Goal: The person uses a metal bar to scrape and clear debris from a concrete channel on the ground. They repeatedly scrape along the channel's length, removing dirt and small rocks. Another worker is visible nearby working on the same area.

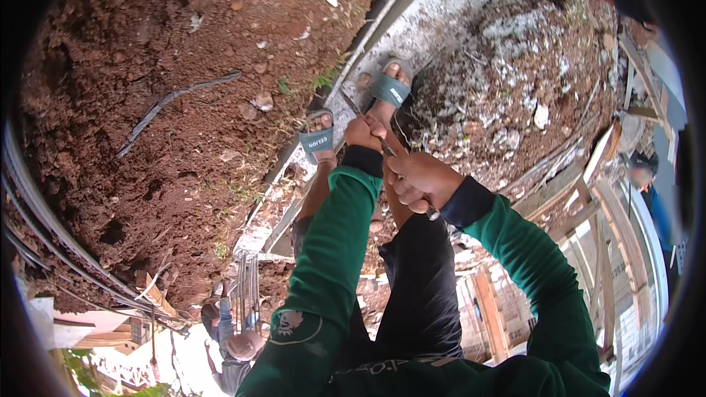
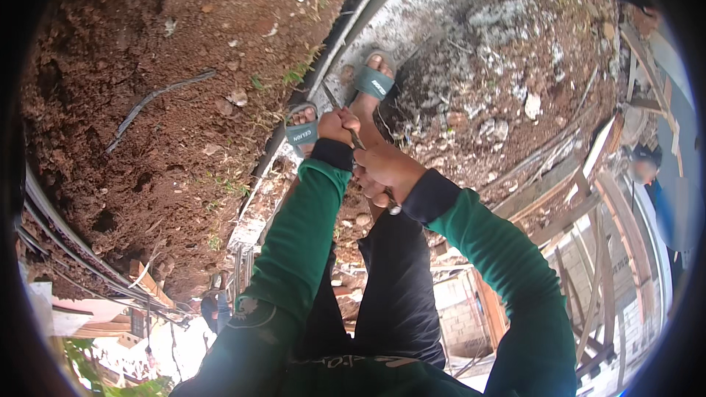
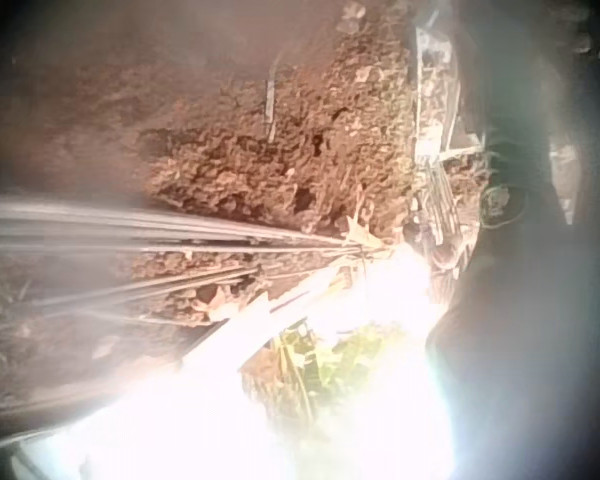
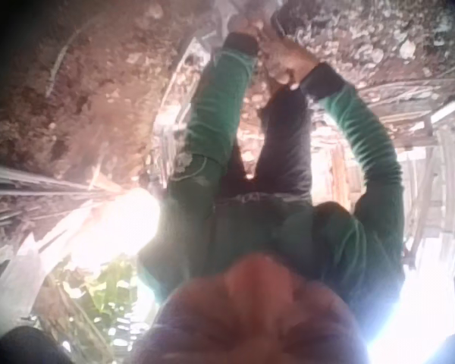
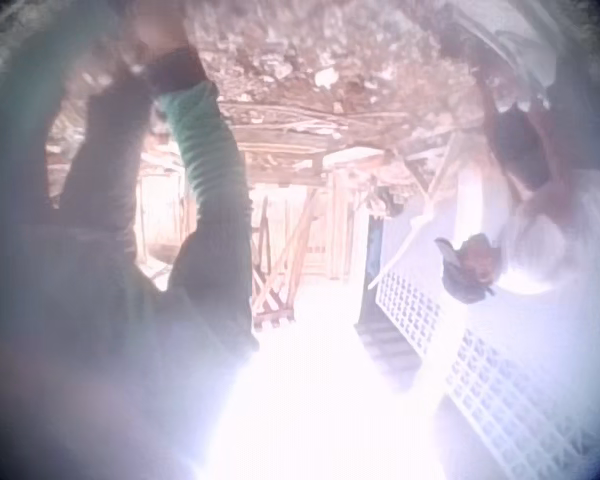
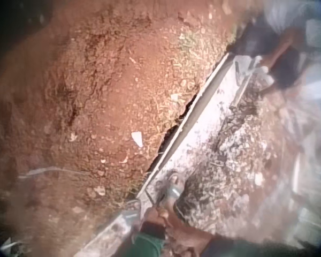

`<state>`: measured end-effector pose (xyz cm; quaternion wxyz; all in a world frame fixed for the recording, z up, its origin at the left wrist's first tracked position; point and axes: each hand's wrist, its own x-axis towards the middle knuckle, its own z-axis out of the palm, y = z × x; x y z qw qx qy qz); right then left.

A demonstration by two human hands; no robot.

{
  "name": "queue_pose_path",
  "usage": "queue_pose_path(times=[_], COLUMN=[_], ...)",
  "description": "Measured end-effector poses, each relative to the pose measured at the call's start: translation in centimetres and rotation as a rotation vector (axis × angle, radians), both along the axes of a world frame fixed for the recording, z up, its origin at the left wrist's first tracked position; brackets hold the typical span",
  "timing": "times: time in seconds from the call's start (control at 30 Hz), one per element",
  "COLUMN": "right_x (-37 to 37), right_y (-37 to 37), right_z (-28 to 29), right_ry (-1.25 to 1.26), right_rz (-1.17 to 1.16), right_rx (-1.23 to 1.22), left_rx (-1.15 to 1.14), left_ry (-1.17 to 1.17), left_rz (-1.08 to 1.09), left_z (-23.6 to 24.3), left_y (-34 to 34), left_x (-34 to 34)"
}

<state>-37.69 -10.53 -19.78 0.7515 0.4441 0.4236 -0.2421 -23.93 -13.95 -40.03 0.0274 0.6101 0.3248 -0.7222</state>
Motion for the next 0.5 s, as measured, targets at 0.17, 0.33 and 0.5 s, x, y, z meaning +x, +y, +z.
queue_pose_path(times=[0.17,0.33,0.5], right_x=[-2.0,-3.3,-3.5], right_y=[0.7,1.8,7.0], right_z=[-0.2,-1.6,-2.0], right_ry=[-0.033,-0.074,-0.014], right_rz=[0.097,0.120,0.207], right_rx=[-0.021,-0.014,-0.033], left_rx=[-0.238,-0.393,-0.752], left_ry=[-0.129,-0.197,-0.414], left_rz=[-0.514,-0.579,-0.878], left_z=[7.2,4.1,5.4], left_y=[1.0,4.6,7.3], left_x=[-5.5,-4.4,-6.7])
